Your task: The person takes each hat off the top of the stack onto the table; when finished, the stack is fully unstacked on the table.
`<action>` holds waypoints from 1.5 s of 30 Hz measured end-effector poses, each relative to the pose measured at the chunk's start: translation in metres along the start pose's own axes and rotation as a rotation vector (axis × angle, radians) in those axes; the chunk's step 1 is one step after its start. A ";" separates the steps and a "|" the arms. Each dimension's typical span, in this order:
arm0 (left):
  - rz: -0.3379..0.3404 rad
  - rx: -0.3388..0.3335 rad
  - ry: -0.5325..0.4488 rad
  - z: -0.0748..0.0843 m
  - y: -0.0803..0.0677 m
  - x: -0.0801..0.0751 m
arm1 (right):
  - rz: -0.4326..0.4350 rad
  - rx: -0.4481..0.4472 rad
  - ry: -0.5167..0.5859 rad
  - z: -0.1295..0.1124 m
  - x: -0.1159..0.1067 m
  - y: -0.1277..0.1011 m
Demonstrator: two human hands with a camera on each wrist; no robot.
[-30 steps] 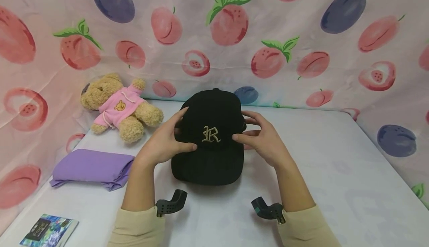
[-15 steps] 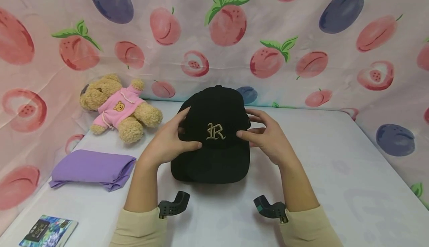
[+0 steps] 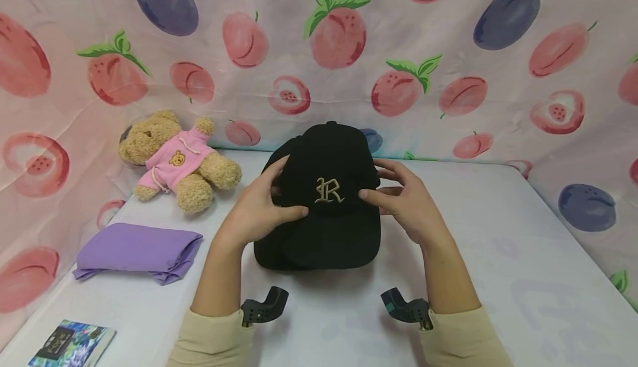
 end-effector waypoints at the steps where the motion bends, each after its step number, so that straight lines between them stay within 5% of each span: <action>1: 0.001 -0.001 0.001 0.001 0.000 0.001 | 0.002 0.001 0.002 0.000 -0.001 -0.001; 27: 0.016 0.037 0.003 0.013 0.006 0.019 | 0.017 0.019 -0.033 0.002 -0.023 -0.007; 45: -0.009 0.053 -0.012 0.022 0.023 0.036 | 0.063 0.039 -0.055 -0.001 -0.044 -0.019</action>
Point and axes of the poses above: each hand's wrist, its own y-axis towards the middle knuckle, its own x-axis out of the palm, z = x × y, the point moved 4 cm from there along y, towards the middle knuckle, and after that the axes turned 9 degrees about -z, right-handed, at the moved point
